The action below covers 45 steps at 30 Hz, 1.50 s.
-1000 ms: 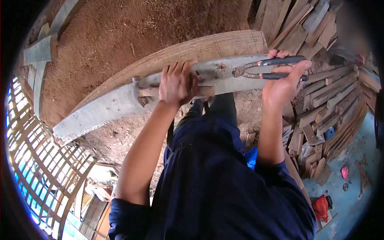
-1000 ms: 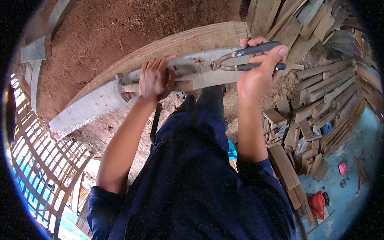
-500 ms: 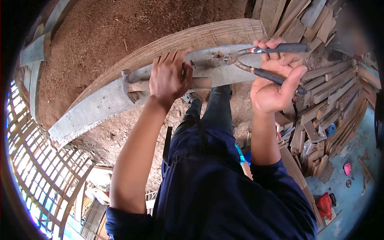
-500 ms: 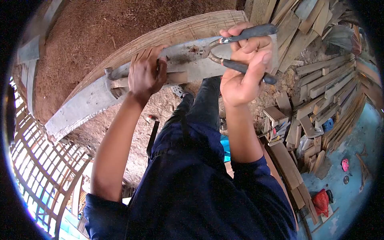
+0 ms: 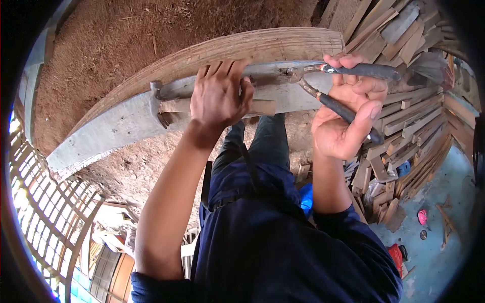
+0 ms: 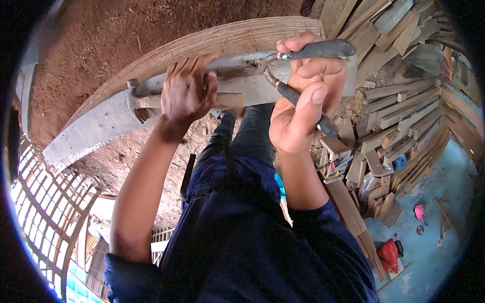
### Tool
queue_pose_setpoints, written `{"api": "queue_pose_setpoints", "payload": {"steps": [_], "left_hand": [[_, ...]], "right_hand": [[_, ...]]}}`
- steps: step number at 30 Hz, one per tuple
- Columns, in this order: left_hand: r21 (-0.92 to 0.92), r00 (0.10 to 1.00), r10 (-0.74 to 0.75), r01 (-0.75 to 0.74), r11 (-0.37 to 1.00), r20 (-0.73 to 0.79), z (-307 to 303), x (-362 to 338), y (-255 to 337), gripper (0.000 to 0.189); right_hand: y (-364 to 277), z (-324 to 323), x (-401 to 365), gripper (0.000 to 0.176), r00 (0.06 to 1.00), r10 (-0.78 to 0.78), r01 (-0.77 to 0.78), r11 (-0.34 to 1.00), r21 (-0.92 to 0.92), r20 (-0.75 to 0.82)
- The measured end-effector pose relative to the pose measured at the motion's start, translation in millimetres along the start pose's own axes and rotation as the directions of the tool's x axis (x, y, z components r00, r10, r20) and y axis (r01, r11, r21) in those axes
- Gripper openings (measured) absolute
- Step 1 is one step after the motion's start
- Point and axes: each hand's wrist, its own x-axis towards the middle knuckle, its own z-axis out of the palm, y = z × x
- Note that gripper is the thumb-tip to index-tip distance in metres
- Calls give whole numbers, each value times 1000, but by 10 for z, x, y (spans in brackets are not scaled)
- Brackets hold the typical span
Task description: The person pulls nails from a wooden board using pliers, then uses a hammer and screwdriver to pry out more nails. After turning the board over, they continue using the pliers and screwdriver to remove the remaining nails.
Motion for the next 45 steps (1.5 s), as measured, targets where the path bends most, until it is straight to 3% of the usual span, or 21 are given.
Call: {"api": "queue_pose_setpoints", "payload": {"steps": [2,9,12,14,28,38,45], "left_hand": [[35,998,-32,31,999,48,-9,-3,5,35],[39,1000,-28,29,999,-7,43,-31,-38,35],[35,997,4,-2,999,-72,73,-33,-51,33],[17,999,-40,41,999,-30,66,-42,-46,31],[34,996,-86,86,996,5,35,-40,-14,32],[56,997,-71,73,996,-35,72,-49,-23,30],[23,993,-119,118,993,8,13,-35,15,33]], "right_hand": [[-8,59,-11,34,998,-54,57,994,-97,36],[1,176,-24,33,991,-59,69,994,-86,117],[-27,157,-17,31,978,-72,114,971,-212,198],[-20,126,-5,28,976,-113,160,953,-258,186],[-16,111,30,27,974,-124,155,975,-161,191],[25,210,22,22,977,-111,152,963,-221,184],[5,118,11,26,947,-33,62,995,-81,320]]}}
